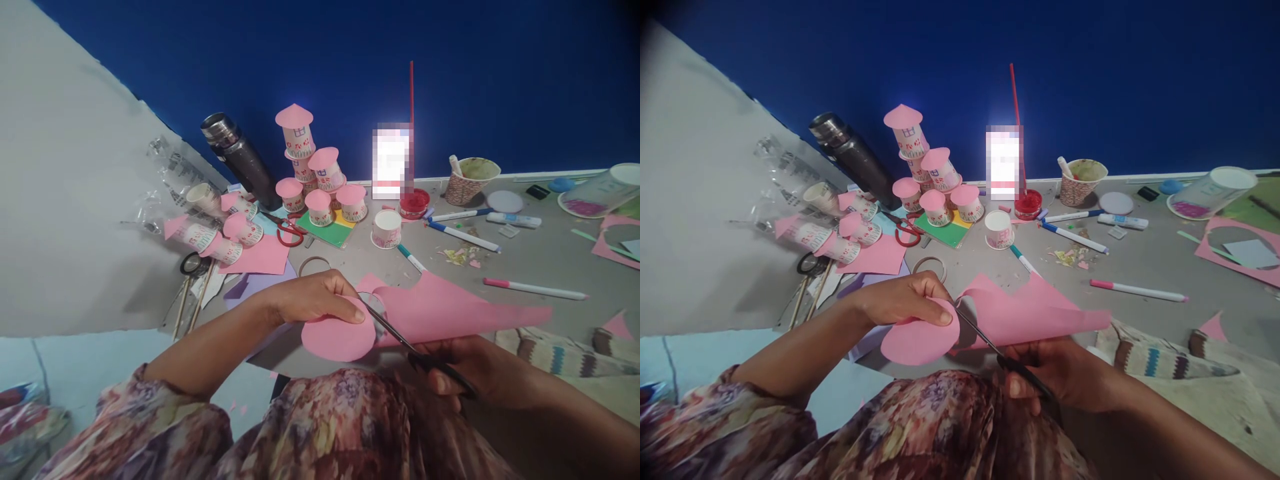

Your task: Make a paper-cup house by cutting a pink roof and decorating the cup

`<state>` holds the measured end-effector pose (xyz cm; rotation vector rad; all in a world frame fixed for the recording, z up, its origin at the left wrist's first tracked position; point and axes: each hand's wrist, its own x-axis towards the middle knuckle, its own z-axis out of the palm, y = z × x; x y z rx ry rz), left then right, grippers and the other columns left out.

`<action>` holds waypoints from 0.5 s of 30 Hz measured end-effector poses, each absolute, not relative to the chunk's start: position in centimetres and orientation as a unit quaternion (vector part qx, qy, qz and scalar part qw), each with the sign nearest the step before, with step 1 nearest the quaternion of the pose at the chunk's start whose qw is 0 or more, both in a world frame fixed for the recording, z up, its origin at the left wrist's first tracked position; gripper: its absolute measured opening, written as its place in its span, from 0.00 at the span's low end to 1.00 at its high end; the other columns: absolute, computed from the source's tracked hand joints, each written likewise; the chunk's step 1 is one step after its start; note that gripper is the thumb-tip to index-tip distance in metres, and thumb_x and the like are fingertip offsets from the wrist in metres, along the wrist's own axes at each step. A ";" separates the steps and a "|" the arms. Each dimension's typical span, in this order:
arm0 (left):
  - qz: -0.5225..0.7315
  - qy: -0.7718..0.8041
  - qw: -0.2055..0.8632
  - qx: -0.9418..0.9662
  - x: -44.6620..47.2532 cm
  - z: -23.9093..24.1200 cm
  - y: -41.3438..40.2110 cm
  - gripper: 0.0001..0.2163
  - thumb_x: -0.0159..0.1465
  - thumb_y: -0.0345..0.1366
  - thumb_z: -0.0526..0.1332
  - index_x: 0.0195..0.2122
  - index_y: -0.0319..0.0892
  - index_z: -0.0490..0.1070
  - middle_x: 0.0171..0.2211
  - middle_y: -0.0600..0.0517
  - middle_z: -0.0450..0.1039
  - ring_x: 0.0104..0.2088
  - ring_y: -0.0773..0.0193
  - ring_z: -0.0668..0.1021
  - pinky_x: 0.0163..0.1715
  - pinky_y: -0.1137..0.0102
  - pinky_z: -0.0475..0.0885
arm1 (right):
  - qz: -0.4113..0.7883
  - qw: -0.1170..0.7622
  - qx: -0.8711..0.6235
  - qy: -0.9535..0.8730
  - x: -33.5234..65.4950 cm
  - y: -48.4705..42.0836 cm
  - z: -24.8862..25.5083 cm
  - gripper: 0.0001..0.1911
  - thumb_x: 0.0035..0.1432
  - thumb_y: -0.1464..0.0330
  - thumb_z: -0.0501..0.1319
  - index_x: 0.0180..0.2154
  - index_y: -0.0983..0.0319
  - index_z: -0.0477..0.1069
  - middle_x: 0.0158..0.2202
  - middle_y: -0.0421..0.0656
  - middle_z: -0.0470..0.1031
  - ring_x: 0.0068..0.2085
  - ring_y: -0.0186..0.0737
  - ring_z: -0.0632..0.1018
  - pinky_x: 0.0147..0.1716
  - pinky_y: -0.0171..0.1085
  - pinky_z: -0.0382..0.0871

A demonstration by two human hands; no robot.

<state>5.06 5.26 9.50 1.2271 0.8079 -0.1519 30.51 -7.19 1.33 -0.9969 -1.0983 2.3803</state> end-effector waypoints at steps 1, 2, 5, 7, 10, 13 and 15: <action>-0.070 0.368 0.740 0.559 5.1 9.5 5.3 0.17 0.55 0.43 0.70 0.17 0.39 0.70 0.16 0.58 0.58 0.19 0.73 0.59 0.17 0.75 0.52 | 0.835 0.168 -0.351 -0.389 30.5 -7.2 1.4 0.32 0.48 0.40 0.74 0.30 0.63 0.73 0.24 0.39 0.70 0.25 0.32 0.70 0.26 0.34 0.62; -0.069 0.368 0.741 0.557 5.2 9.4 5.3 0.17 0.55 0.43 0.70 0.17 0.39 0.69 0.16 0.58 0.58 0.19 0.73 0.59 0.17 0.74 0.52 | 0.832 0.169 -0.353 -0.393 30.6 -7.1 1.4 0.32 0.48 0.40 0.74 0.30 0.63 0.72 0.24 0.39 0.70 0.25 0.32 0.70 0.26 0.34 0.62; -0.068 0.371 0.742 0.554 5.4 9.3 5.4 0.17 0.55 0.43 0.70 0.17 0.39 0.70 0.16 0.58 0.59 0.19 0.73 0.59 0.17 0.74 0.52 | 0.822 0.169 -0.358 -0.409 30.6 -7.0 1.7 0.32 0.50 0.40 0.73 0.29 0.62 0.72 0.22 0.39 0.70 0.25 0.32 0.70 0.25 0.34 0.61; -0.069 0.373 0.742 0.552 5.5 9.3 5.4 0.17 0.54 0.44 0.70 0.17 0.39 0.71 0.16 0.57 0.60 0.19 0.72 0.60 0.17 0.74 0.53 | 0.821 0.170 -0.358 -0.411 30.6 -7.0 1.8 0.32 0.50 0.40 0.73 0.28 0.62 0.71 0.22 0.39 0.70 0.25 0.33 0.70 0.25 0.34 0.62; -0.069 0.373 0.743 0.551 5.6 9.3 5.4 0.17 0.54 0.44 0.70 0.16 0.40 0.70 0.16 0.57 0.59 0.18 0.72 0.60 0.17 0.74 0.53 | 0.827 0.173 -0.355 -0.401 30.7 -7.0 1.8 0.30 0.51 0.42 0.73 0.28 0.62 0.72 0.22 0.39 0.69 0.25 0.33 0.69 0.26 0.34 0.62; -0.068 0.372 0.745 0.549 5.6 9.2 5.5 0.17 0.54 0.44 0.71 0.16 0.40 0.70 0.15 0.57 0.59 0.18 0.72 0.59 0.17 0.74 0.52 | 0.834 0.176 -0.346 -0.391 30.6 -7.0 1.3 0.29 0.52 0.44 0.74 0.30 0.63 0.73 0.22 0.37 0.68 0.24 0.30 0.67 0.25 0.33 0.59; -0.059 0.376 0.747 0.546 5.6 9.0 5.5 0.17 0.54 0.43 0.71 0.16 0.40 0.70 0.15 0.57 0.59 0.18 0.72 0.60 0.17 0.73 0.52 | 0.832 0.185 -0.332 -0.403 30.5 -7.0 0.8 0.29 0.53 0.43 0.73 0.29 0.63 0.72 0.21 0.36 0.66 0.23 0.29 0.64 0.24 0.33 0.57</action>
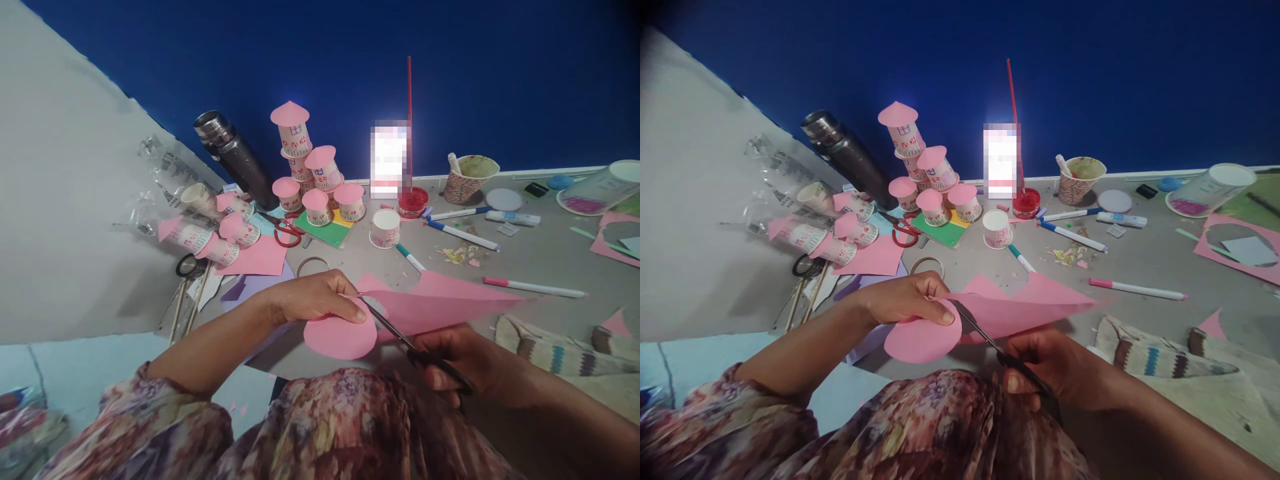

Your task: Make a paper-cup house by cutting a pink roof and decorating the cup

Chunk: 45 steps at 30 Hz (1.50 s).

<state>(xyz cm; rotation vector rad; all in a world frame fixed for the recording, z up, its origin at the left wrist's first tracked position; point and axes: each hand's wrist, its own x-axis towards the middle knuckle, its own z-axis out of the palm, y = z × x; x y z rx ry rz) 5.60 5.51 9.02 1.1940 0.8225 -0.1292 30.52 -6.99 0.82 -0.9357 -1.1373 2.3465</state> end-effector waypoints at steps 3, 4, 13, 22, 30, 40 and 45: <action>-0.024 0.381 0.750 0.540 5.8 8.4 5.4 0.17 0.53 0.43 0.72 0.17 0.39 0.70 0.16 0.57 0.62 0.18 0.72 0.61 0.18 0.73 0.53 | 0.809 0.216 -0.334 -0.433 30.5 -6.9 0.3 0.32 0.54 0.39 0.69 0.27 0.62 0.69 0.19 0.36 0.65 0.22 0.29 0.62 0.23 0.34 0.53; -0.007 0.387 0.751 0.535 5.9 8.0 5.4 0.17 0.53 0.44 0.72 0.17 0.39 0.71 0.17 0.56 0.64 0.19 0.72 0.62 0.19 0.73 0.55 | 0.798 0.233 -0.343 -0.437 30.6 -6.8 0.2 0.34 0.54 0.38 0.68 0.26 0.62 0.68 0.19 0.36 0.64 0.22 0.29 0.61 0.22 0.34 0.52; 0.231 0.459 0.688 0.512 6.0 6.8 2.9 0.17 0.58 0.48 0.72 0.24 0.37 0.76 0.21 0.54 0.68 0.24 0.70 0.67 0.25 0.74 0.61 | 0.751 0.265 -0.392 -0.461 31.8 -5.4 0.2 0.38 0.51 0.30 0.63 0.28 0.61 0.67 0.18 0.37 0.66 0.21 0.31 0.61 0.23 0.35 0.49; 0.330 0.471 0.647 0.500 6.2 7.5 2.8 0.18 0.58 0.49 0.72 0.23 0.39 0.74 0.22 0.54 0.65 0.25 0.68 0.66 0.26 0.72 0.62 | 0.791 0.119 -0.411 -0.438 31.7 -5.2 0.2 0.19 0.57 0.56 0.66 0.23 0.61 0.68 0.20 0.38 0.68 0.22 0.32 0.69 0.22 0.32 0.54; 0.287 0.502 0.624 0.526 6.7 5.6 4.3 0.15 0.56 0.45 0.71 0.22 0.40 0.72 0.24 0.55 0.66 0.27 0.67 0.68 0.27 0.72 0.64 | 0.722 0.173 -0.485 -0.462 35.4 -4.2 2.3 0.23 0.50 0.50 0.74 0.25 0.61 0.71 0.19 0.39 0.68 0.22 0.33 0.65 0.22 0.34 0.55; 0.179 0.463 0.690 0.527 10.2 2.7 2.8 0.18 0.54 0.46 0.73 0.22 0.40 0.68 0.22 0.58 0.62 0.25 0.70 0.63 0.24 0.73 0.56 | 0.634 0.383 -0.519 -0.426 30.6 -3.7 0.5 0.33 0.39 0.44 0.79 0.32 0.61 0.71 0.24 0.35 0.65 0.26 0.31 0.62 0.24 0.33 0.57; 0.251 0.433 0.737 0.455 10.6 2.1 2.4 0.18 0.58 0.47 0.73 0.24 0.39 0.71 0.22 0.58 0.65 0.26 0.71 0.64 0.28 0.74 0.60 | 0.617 0.418 -0.565 -0.354 29.8 -4.1 -0.1 0.30 0.36 0.49 0.81 0.30 0.61 0.71 0.23 0.34 0.65 0.26 0.31 0.61 0.24 0.32 0.56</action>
